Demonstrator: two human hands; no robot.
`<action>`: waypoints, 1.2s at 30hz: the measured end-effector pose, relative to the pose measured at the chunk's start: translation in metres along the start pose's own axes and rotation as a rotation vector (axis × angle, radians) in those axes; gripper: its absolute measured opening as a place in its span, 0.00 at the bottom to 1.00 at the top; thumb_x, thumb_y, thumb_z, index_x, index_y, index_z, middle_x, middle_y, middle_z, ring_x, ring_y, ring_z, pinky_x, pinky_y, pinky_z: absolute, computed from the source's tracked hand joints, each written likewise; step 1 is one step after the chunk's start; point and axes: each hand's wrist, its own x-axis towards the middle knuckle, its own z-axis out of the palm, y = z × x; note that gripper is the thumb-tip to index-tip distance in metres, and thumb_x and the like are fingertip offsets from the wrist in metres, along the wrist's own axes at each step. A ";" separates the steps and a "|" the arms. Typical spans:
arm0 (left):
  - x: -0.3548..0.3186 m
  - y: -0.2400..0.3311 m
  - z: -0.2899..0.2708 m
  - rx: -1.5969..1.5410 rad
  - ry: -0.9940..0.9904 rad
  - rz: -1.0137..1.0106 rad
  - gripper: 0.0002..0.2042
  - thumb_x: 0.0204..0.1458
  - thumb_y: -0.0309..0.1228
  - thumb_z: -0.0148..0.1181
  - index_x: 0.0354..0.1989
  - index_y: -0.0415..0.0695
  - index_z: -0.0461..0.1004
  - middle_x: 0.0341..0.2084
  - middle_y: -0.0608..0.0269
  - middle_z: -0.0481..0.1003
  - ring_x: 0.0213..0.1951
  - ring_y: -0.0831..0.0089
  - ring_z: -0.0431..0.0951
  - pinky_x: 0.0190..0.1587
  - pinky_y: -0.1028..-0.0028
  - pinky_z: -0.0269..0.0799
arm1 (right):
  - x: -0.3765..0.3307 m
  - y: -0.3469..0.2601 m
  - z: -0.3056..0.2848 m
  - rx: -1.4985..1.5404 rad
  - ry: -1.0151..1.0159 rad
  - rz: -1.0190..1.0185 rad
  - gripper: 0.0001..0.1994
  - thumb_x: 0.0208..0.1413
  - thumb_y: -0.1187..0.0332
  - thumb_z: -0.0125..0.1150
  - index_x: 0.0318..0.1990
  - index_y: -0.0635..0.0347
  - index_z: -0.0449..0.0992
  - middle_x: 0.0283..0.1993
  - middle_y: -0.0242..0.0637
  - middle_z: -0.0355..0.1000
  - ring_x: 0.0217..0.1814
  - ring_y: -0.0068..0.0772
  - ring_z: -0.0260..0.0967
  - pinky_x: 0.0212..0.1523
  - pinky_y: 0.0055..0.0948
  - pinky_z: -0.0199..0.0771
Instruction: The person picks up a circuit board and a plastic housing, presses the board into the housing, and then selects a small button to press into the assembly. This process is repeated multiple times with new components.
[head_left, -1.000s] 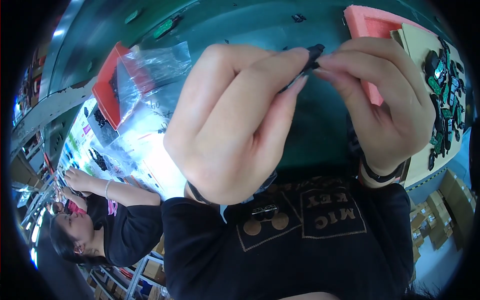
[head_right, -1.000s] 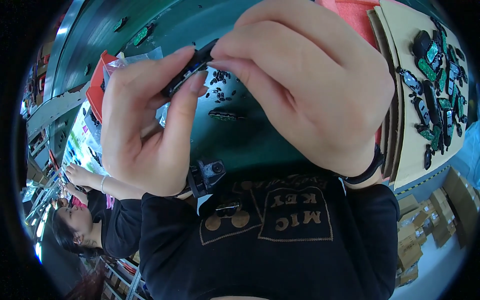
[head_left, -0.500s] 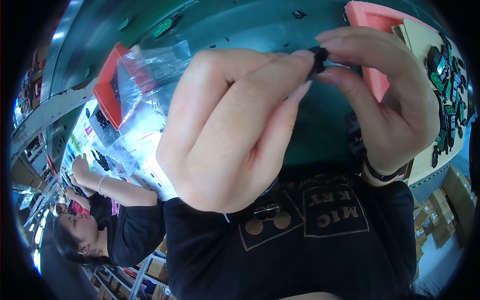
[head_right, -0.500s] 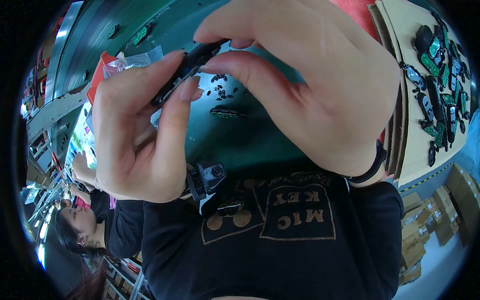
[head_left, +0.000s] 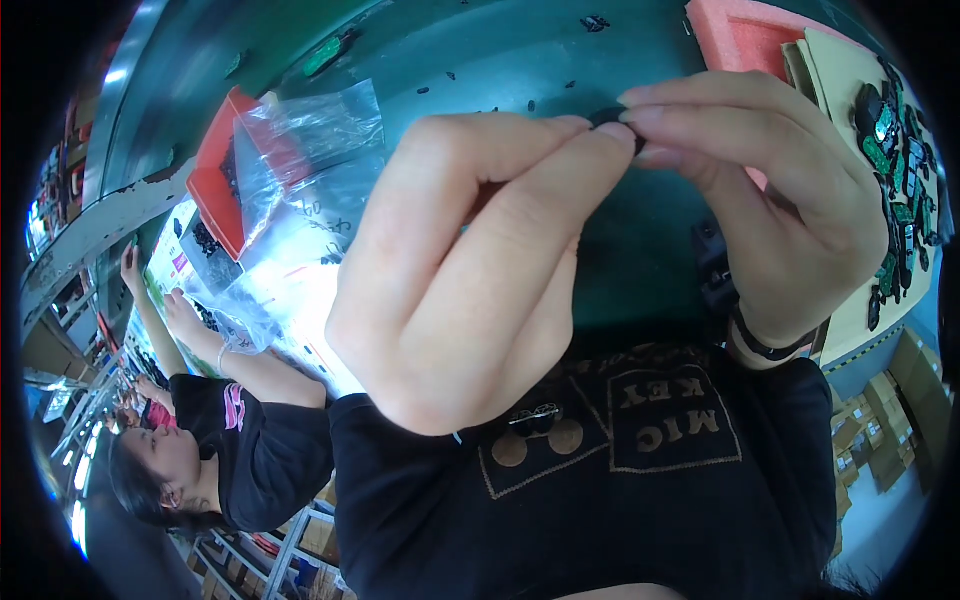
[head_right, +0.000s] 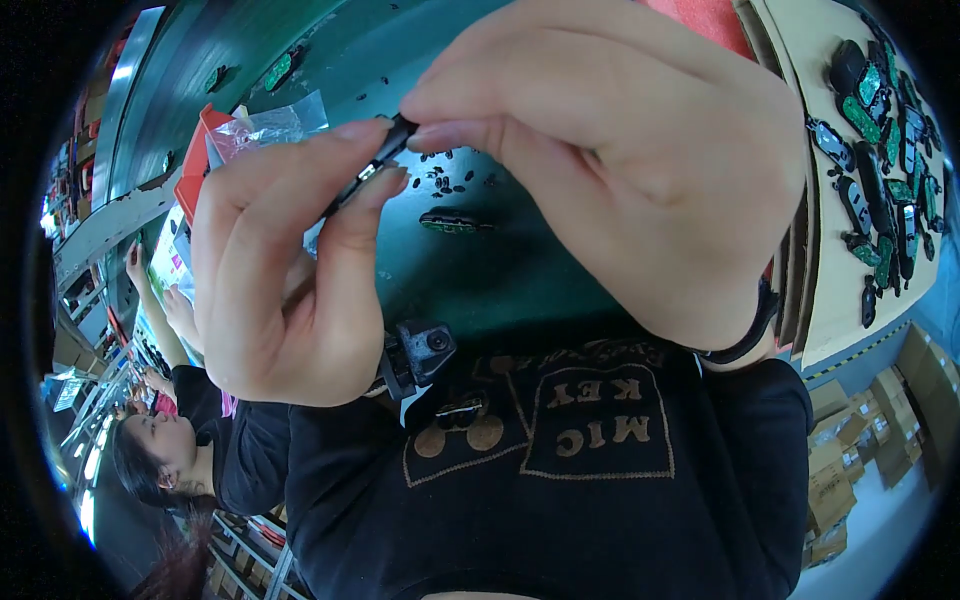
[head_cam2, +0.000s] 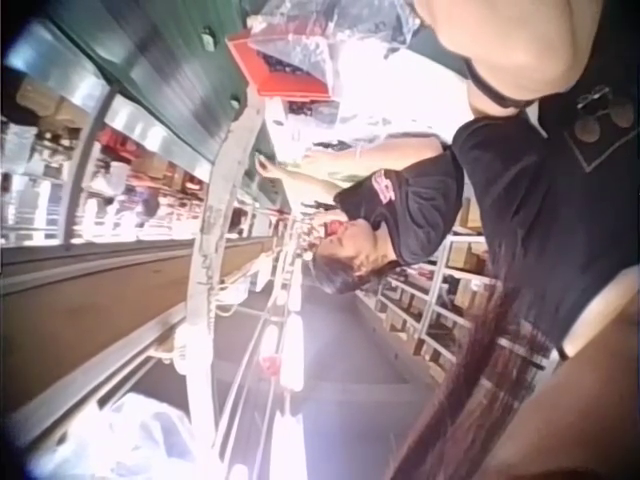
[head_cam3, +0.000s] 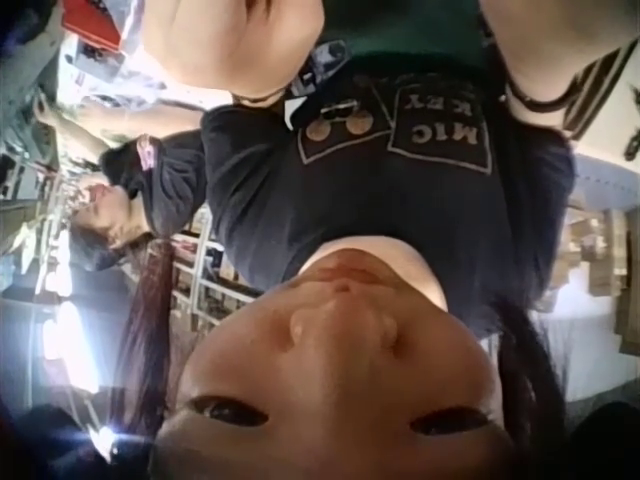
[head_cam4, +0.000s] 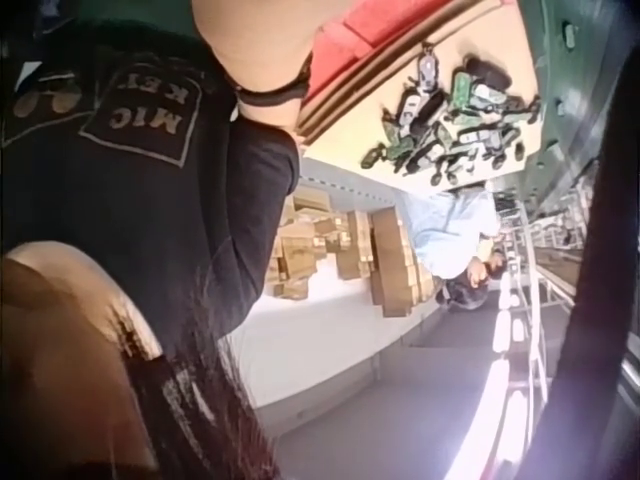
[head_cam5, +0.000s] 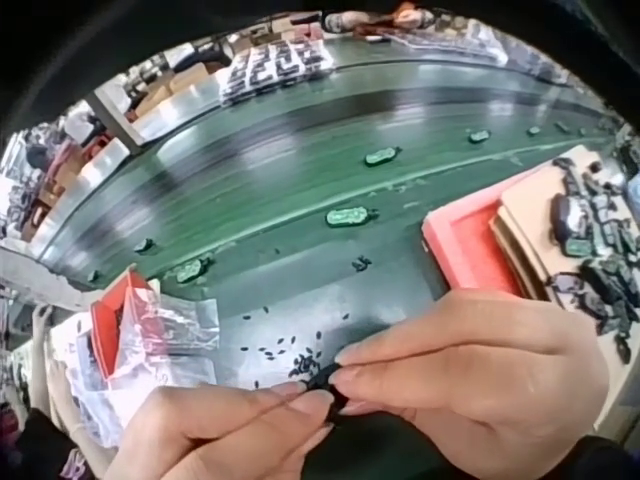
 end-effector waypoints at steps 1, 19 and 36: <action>-0.001 0.001 0.001 0.002 0.015 -0.006 0.11 0.36 0.10 0.62 0.32 0.27 0.73 0.28 0.50 0.74 0.27 0.69 0.75 0.30 0.78 0.71 | -0.002 0.006 0.004 0.048 0.045 -0.048 0.08 0.41 0.85 0.60 0.32 0.71 0.76 0.33 0.48 0.74 0.33 0.33 0.74 0.33 0.21 0.75; 0.001 0.002 0.000 -0.334 -0.022 -0.446 0.09 0.46 0.15 0.57 0.38 0.29 0.72 0.27 0.53 0.74 0.25 0.71 0.75 0.29 0.79 0.71 | -0.007 0.032 0.001 0.489 -0.004 0.164 0.07 0.44 0.84 0.58 0.33 0.71 0.76 0.36 0.43 0.75 0.35 0.26 0.71 0.35 0.18 0.70; 0.021 -0.116 0.008 -0.597 -0.058 -0.751 0.11 0.48 0.21 0.59 0.41 0.35 0.74 0.26 0.60 0.76 0.28 0.77 0.76 0.33 0.81 0.72 | 0.005 0.074 0.029 0.197 -0.059 0.342 0.08 0.50 0.76 0.58 0.39 0.65 0.76 0.37 0.35 0.75 0.38 0.22 0.71 0.40 0.19 0.69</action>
